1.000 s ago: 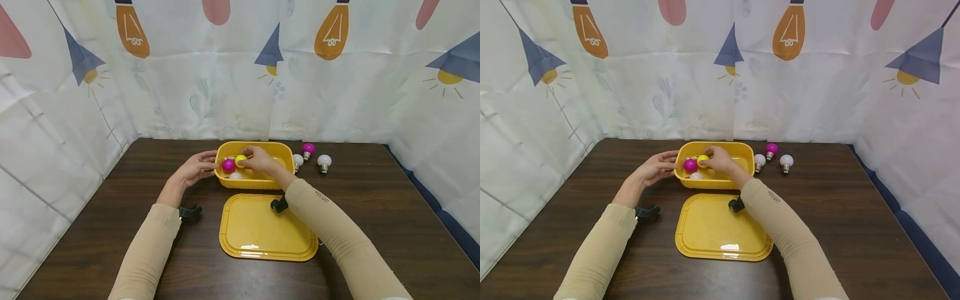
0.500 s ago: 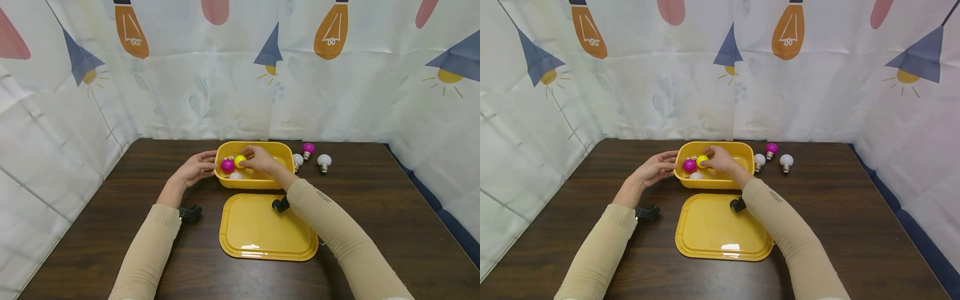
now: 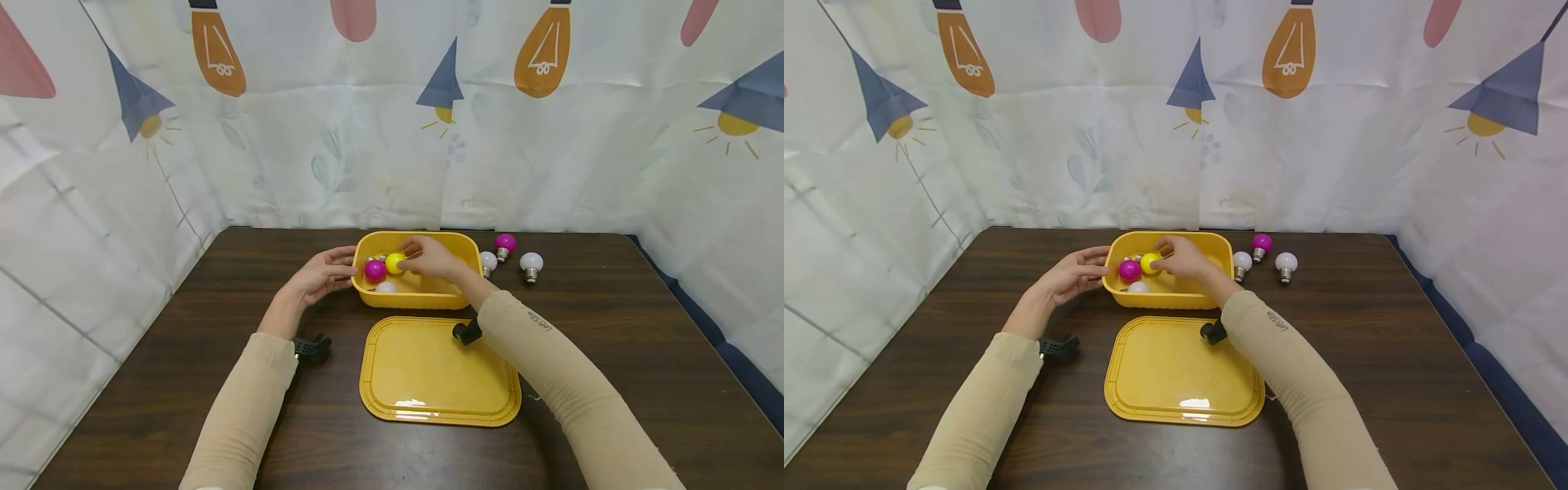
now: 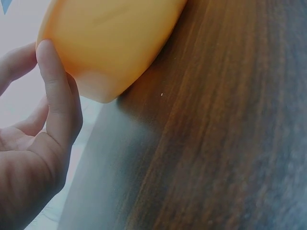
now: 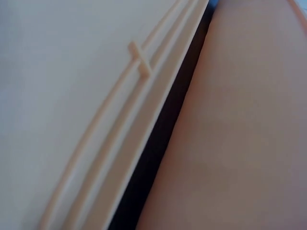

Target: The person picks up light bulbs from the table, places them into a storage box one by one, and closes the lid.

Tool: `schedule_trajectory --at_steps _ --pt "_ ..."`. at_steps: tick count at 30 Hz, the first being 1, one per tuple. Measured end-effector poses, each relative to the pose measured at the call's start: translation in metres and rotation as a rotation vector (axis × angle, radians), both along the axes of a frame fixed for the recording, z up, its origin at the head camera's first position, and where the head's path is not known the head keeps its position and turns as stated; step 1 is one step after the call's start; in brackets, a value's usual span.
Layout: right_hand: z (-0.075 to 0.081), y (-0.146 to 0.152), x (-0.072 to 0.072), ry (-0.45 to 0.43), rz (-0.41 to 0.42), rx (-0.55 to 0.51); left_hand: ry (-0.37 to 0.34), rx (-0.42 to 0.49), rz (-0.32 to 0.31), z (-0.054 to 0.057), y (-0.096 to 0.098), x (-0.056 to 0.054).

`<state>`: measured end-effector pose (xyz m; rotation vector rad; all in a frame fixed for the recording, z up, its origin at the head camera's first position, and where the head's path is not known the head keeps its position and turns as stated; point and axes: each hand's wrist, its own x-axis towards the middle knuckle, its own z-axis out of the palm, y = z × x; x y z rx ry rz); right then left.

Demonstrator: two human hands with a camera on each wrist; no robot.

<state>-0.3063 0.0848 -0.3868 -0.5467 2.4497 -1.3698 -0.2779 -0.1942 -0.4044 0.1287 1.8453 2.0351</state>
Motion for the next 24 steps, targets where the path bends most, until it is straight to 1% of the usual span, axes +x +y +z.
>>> schedule_trajectory --at_steps 9,16,20,24 --pt "0.006 0.011 0.001 0.003 0.014 0.009 -0.004 0.016 -0.004 0.000 0.000 0.001" --pt "0.014 0.024 0.004 0.077 0.022 0.059 0.004 0.008 -0.010 -0.003 0.000 0.000" --pt "0.016 0.032 0.006 0.086 0.030 0.041 0.001 0.006 -0.006 -0.002 0.000 0.001" --pt "0.021 0.038 0.010 0.090 0.040 0.021 0.001 0.002 -0.005 -0.002 -0.001 0.002"
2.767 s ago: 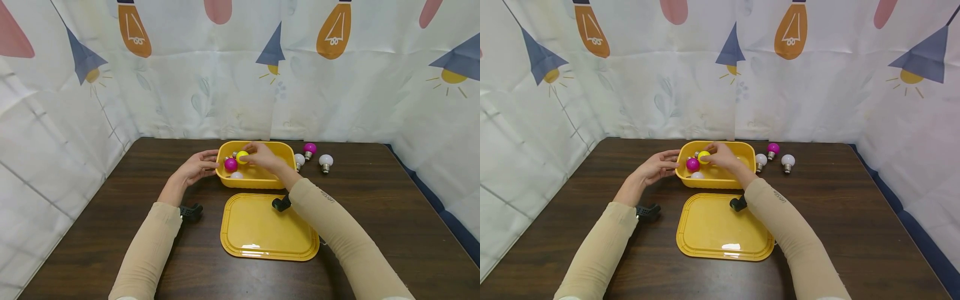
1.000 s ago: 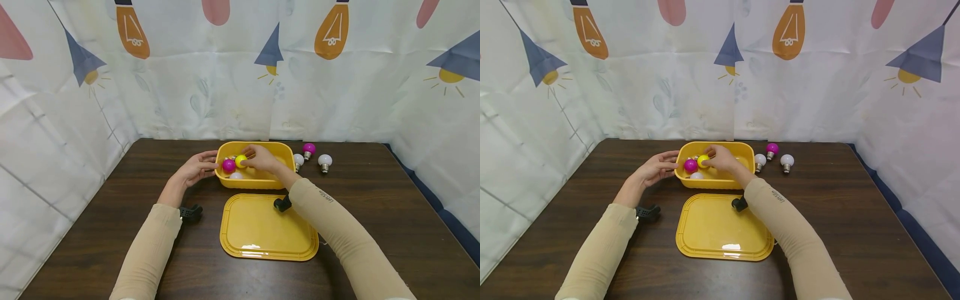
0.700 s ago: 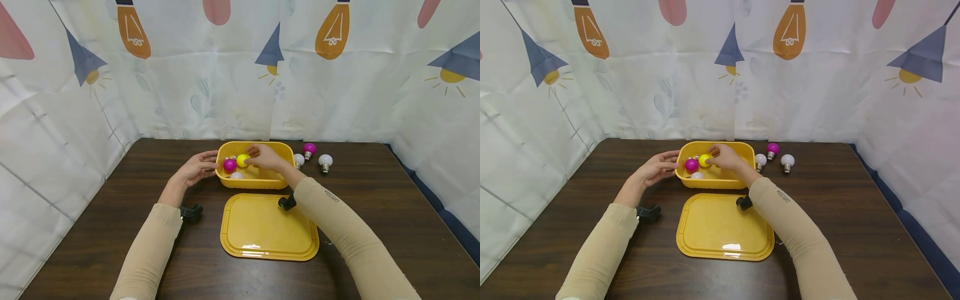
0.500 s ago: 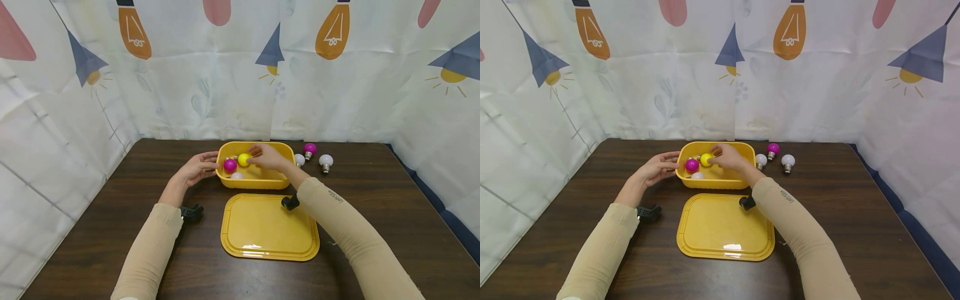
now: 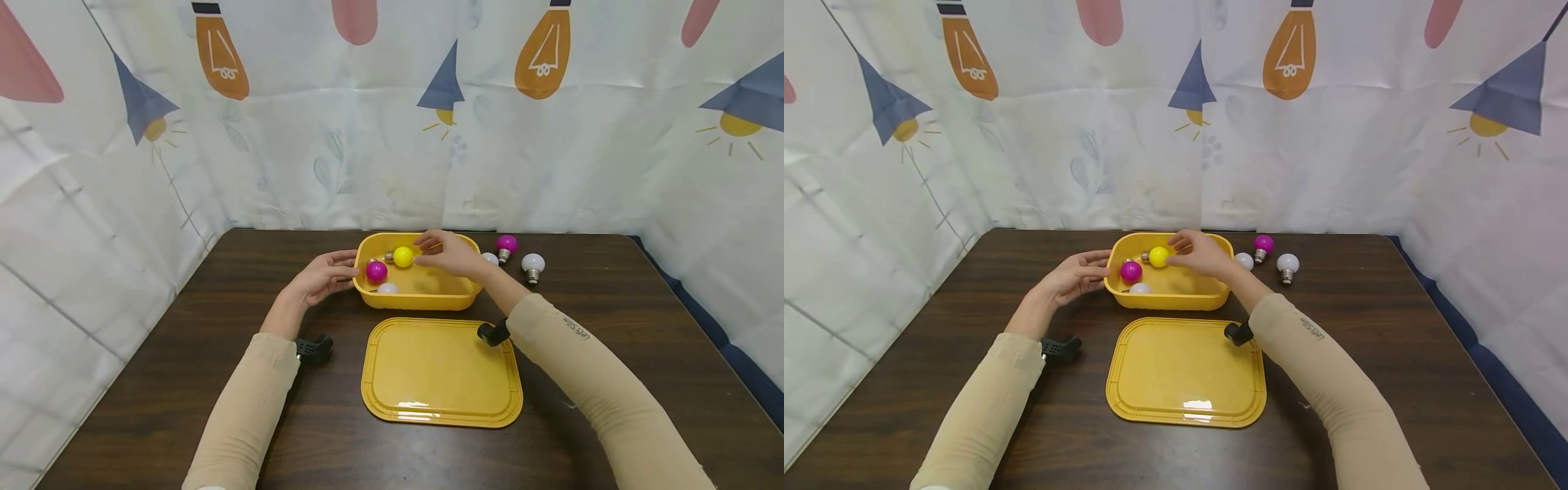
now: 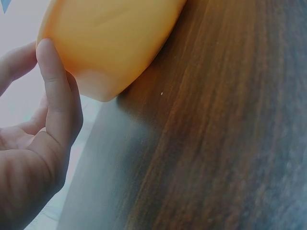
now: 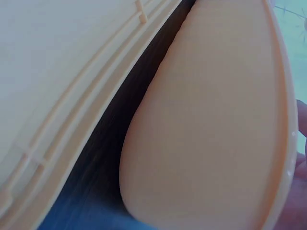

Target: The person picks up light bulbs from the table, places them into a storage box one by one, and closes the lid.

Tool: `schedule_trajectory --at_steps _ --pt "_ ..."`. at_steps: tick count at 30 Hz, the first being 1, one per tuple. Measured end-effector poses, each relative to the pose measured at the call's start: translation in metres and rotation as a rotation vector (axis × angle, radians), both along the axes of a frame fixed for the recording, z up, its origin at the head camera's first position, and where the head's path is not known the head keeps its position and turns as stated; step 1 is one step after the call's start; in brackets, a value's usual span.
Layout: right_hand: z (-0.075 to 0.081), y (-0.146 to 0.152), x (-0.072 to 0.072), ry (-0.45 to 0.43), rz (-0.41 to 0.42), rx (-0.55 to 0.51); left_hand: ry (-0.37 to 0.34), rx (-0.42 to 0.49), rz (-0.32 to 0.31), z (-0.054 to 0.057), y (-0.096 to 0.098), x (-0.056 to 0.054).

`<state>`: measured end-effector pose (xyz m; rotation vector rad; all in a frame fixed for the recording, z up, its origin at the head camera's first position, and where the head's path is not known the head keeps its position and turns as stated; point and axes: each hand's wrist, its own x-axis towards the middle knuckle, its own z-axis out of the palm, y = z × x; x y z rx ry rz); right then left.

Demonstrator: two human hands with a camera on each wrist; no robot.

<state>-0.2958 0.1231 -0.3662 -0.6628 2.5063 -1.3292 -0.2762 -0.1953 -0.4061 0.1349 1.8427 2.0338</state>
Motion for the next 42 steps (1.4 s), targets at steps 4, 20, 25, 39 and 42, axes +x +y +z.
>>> schedule_trajectory --at_steps 4,20,25,39,42 --pt "0.003 0.007 0.004 0.016 0.013 -0.016 0.003 -0.006 0.000 0.000 0.000 0.000" --pt "0.007 0.033 0.012 0.061 0.029 -0.070 0.005 -0.001 0.006 0.000 0.001 0.001" --pt "0.009 0.041 0.014 0.060 0.014 -0.095 -0.004 0.006 0.013 0.000 0.001 0.001" --pt "0.007 0.064 0.019 0.021 -0.044 -0.188 0.004 0.006 0.003 -0.002 0.000 -0.001" --pt "0.008 0.070 0.022 0.010 -0.052 -0.203 0.000 0.010 0.001 -0.002 0.000 -0.001"
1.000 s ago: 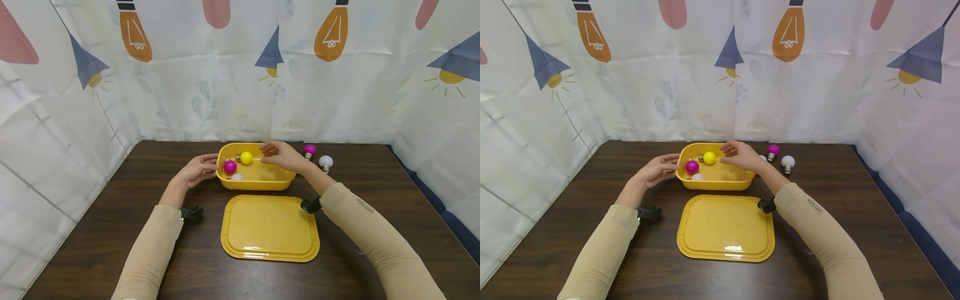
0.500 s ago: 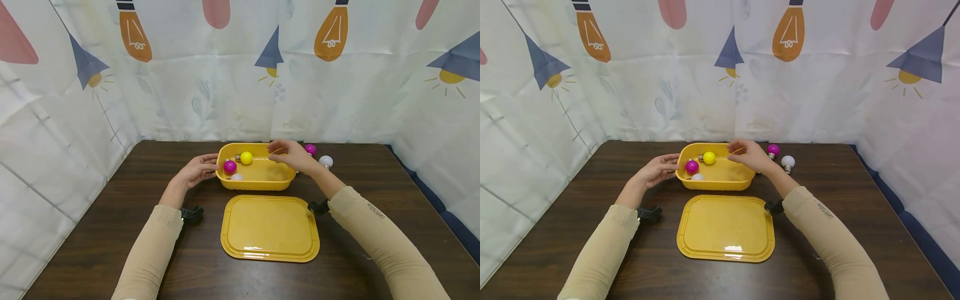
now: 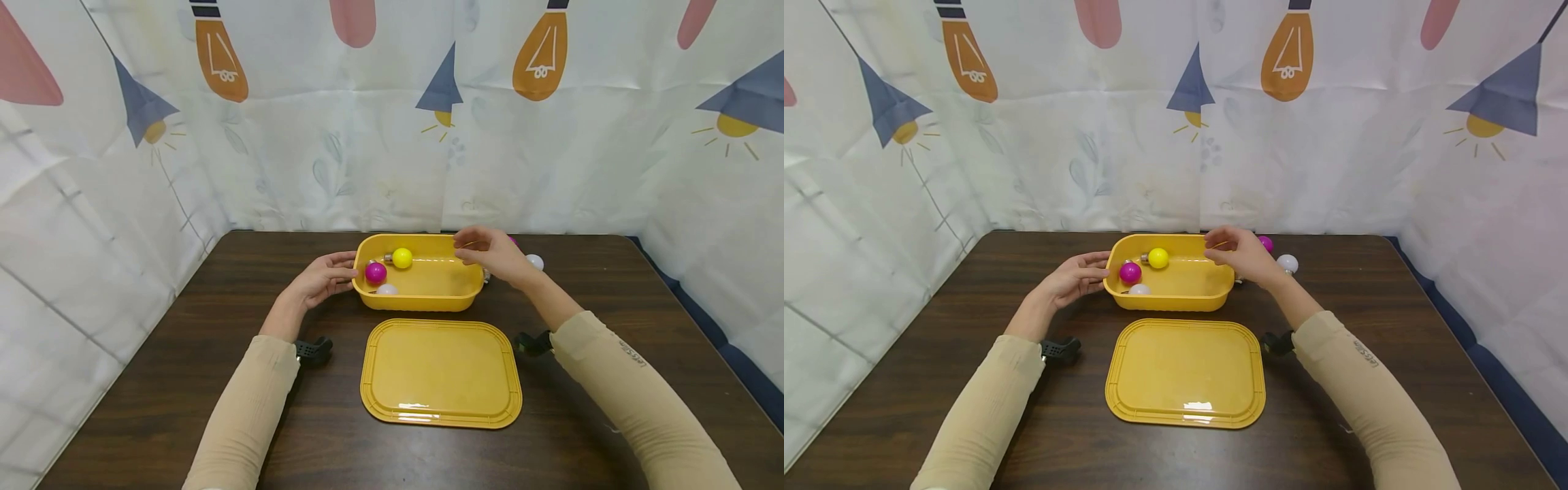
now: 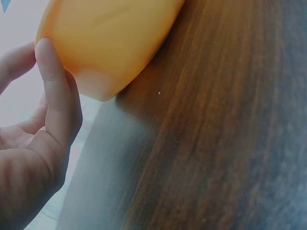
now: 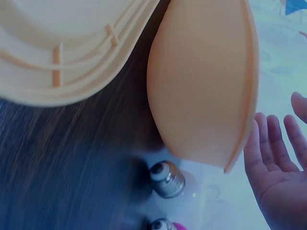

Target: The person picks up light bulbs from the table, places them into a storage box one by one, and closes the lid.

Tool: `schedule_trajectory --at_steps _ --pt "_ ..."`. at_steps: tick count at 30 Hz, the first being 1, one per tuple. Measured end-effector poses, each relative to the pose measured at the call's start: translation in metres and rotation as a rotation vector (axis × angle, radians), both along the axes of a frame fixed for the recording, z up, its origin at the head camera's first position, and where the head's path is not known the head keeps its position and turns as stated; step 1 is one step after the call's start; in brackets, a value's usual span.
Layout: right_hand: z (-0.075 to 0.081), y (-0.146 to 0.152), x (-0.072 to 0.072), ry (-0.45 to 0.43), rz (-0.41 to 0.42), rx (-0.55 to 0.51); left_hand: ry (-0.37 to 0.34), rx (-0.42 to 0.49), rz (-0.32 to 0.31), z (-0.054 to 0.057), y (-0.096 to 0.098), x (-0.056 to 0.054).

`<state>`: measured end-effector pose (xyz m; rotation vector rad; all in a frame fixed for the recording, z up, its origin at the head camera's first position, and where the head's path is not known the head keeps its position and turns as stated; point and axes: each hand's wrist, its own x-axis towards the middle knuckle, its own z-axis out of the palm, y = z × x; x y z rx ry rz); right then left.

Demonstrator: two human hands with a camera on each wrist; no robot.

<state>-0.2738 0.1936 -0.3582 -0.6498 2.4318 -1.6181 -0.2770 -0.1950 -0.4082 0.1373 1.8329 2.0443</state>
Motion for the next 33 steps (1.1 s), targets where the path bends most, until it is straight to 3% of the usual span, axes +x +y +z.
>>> schedule_trajectory --at_steps 19,33 --pt "0.003 0.036 0.006 0.000 -0.053 0.005 0.007 -0.018 0.004 0.002 0.000 0.002" --pt "-0.006 0.060 0.009 0.015 -0.087 -0.012 0.011 -0.020 0.002 0.001 0.000 0.001"
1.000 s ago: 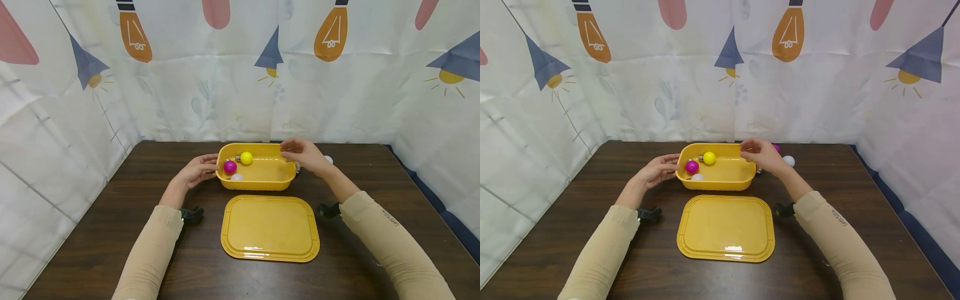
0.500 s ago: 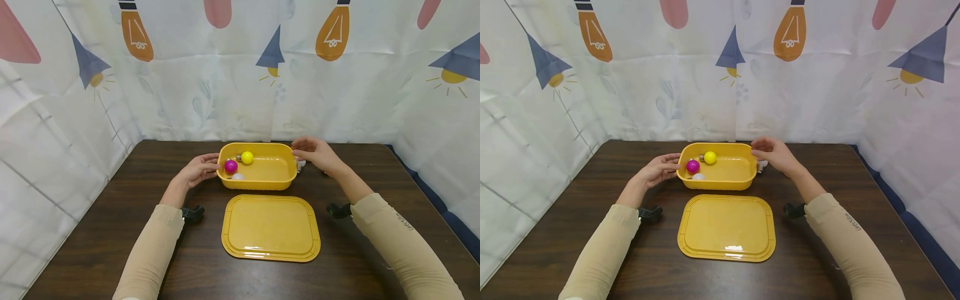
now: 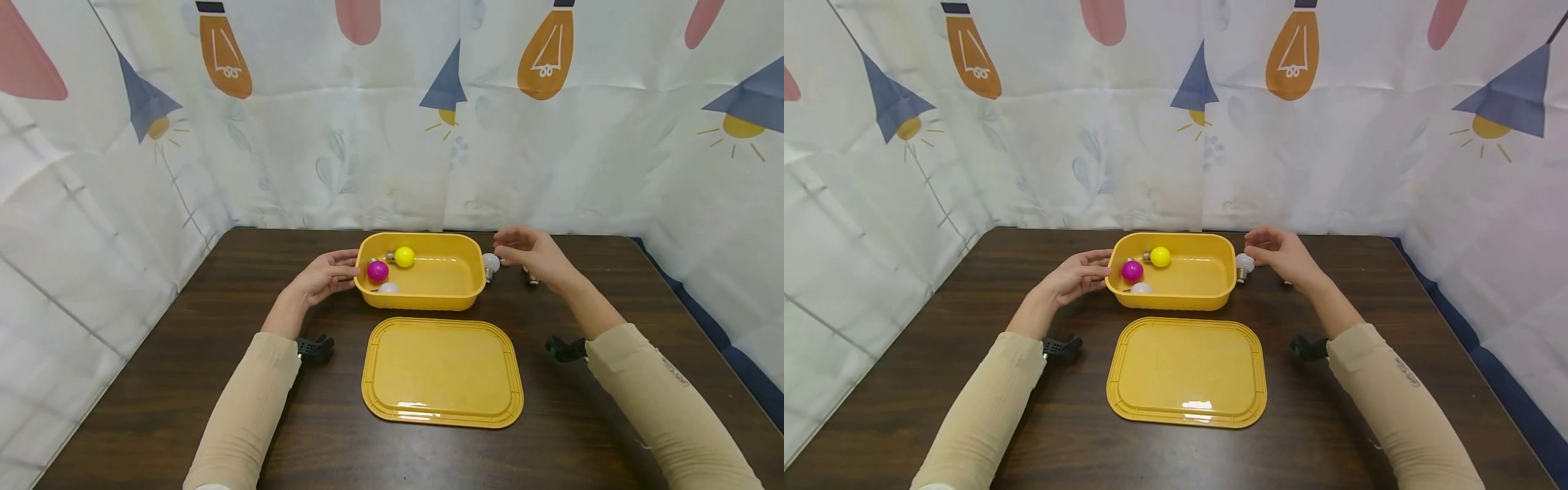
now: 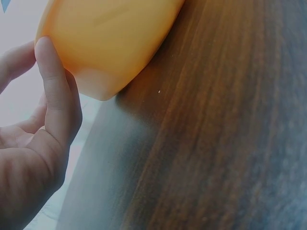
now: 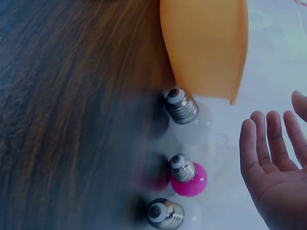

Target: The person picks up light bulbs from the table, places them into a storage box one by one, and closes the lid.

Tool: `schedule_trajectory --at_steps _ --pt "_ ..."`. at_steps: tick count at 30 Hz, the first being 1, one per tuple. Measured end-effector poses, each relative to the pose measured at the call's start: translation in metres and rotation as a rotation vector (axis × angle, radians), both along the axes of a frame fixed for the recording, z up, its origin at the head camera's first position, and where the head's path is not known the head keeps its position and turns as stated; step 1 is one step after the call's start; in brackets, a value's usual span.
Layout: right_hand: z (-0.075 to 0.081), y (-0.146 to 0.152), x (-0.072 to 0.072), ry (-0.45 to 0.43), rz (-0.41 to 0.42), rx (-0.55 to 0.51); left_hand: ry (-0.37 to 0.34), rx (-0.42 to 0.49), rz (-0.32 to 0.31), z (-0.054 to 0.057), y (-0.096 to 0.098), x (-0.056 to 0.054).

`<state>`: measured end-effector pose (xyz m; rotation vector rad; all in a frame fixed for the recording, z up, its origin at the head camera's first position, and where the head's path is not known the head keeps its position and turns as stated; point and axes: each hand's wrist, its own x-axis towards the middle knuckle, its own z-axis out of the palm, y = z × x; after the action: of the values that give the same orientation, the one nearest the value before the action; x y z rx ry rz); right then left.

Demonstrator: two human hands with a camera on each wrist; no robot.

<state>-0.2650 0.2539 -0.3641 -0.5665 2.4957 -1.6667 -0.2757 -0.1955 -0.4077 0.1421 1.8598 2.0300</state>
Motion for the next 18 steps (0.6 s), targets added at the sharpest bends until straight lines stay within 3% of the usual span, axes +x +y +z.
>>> schedule_trajectory --at_steps 18 --pt "-0.008 0.018 0.005 -0.024 -0.106 -0.020 -0.003 -0.001 0.003 -0.001 0.000 -0.001"
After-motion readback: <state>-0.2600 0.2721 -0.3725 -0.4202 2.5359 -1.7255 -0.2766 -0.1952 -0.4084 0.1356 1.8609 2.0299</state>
